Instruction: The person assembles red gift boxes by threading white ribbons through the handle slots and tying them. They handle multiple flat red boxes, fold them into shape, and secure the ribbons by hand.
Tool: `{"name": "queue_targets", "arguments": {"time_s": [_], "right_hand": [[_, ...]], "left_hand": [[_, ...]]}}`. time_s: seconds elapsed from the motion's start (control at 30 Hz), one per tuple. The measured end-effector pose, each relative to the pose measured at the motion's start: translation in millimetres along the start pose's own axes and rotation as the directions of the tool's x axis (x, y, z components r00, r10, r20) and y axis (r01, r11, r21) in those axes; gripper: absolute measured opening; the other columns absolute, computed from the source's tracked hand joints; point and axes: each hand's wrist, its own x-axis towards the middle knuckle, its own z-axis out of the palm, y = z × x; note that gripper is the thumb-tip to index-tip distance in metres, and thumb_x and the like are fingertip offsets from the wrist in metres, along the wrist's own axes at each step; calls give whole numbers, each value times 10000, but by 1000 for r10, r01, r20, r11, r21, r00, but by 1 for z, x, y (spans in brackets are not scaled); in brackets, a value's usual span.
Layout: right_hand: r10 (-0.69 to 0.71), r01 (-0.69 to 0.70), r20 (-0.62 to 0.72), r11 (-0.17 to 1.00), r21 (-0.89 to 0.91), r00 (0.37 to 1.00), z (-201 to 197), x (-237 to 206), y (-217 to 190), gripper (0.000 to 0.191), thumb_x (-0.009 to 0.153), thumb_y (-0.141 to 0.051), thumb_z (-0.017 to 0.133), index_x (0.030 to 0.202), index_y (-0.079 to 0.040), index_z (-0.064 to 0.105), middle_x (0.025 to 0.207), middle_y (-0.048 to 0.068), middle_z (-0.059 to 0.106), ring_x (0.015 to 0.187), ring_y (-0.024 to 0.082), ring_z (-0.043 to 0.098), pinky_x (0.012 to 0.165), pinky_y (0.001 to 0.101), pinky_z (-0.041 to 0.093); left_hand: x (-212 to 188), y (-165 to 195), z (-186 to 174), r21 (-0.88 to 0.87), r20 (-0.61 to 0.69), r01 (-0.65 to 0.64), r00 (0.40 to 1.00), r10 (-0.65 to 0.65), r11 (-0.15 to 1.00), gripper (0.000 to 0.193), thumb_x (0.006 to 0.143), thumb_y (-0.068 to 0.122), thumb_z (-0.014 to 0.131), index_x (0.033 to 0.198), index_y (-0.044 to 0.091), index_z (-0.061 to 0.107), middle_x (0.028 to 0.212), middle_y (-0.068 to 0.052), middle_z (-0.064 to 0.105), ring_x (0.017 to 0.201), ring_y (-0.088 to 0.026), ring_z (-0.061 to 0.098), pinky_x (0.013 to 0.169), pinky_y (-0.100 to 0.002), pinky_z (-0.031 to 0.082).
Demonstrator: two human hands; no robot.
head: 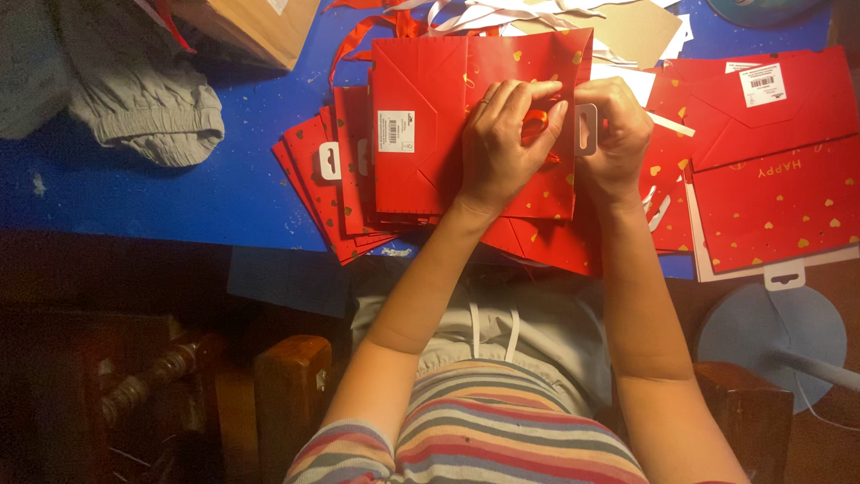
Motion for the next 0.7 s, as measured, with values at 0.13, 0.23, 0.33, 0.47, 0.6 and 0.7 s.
{"name": "queue_targets", "arguments": {"time_s": [0.13, 0.23, 0.33, 0.47, 0.6, 0.7], "right_hand": [[20, -20, -19, 1000, 1, 1000, 0, 0, -1, 101, 1018, 6, 694, 1109, -9, 652, 1058, 106, 673, 943, 196, 646, 793, 287, 505], [55, -56, 3, 995, 78, 998, -1, -2, -2, 92, 1048, -26, 695, 1136, -9, 675, 1088, 93, 696, 968, 171, 670, 828, 282, 521], [60, -61, 13, 992, 112, 998, -1, -2, -1, 101, 1069, -51, 696, 1156, -4, 678, 1089, 83, 703, 973, 155, 676, 830, 268, 527], [89, -91, 16, 991, 103, 996, 2, -2, 3, 106, 1072, -57, 684, 1158, 3, 676, 1049, 71, 675, 927, 132, 629, 824, 266, 500], [122, -123, 15, 989, 88, 992, 3, -3, 9, 99, 1037, -36, 651, 1130, -6, 670, 1001, 36, 672, 890, 97, 616, 802, 251, 498], [147, -147, 2, 985, 90, 989, 1, -4, 13, 115, 1010, -9, 640, 1121, -5, 670, 980, 26, 655, 858, 88, 582, 780, 249, 475]], "left_hand": [[0, 0, 1, 12, 4, -17, 1000, 17, 1000, 182, 931, 199, 767, 1076, 119, 691, 1045, -4, 715, 971, -203, 678, 877, -347, 550], [0, 0, 1, -2, 0, -8, 1000, 8, 1000, 188, 929, 200, 767, 1073, 114, 682, 1039, 0, 715, 972, -196, 679, 883, -346, 549], [-1, -2, 2, -3, -2, -6, 1000, 6, 1000, 171, 925, 191, 771, 1041, 112, 673, 1011, 1, 711, 951, -203, 674, 872, -347, 545], [-2, -5, 5, -67, 9, 41, 999, -40, 997, 135, 926, 153, 784, 982, 110, 670, 964, 3, 714, 903, -192, 676, 821, -315, 557], [2, -5, -10, -309, -9, 165, 984, -176, 937, 118, 948, 118, 775, 1010, 86, 680, 980, -22, 697, 882, -152, 700, 742, -275, 599], [11, -7, -41, -309, -392, 46, 904, -171, 950, 236, 1039, 42, 669, 1256, 74, 581, 1208, -42, 654, 1151, -130, 633, 1026, -302, 531]]}}
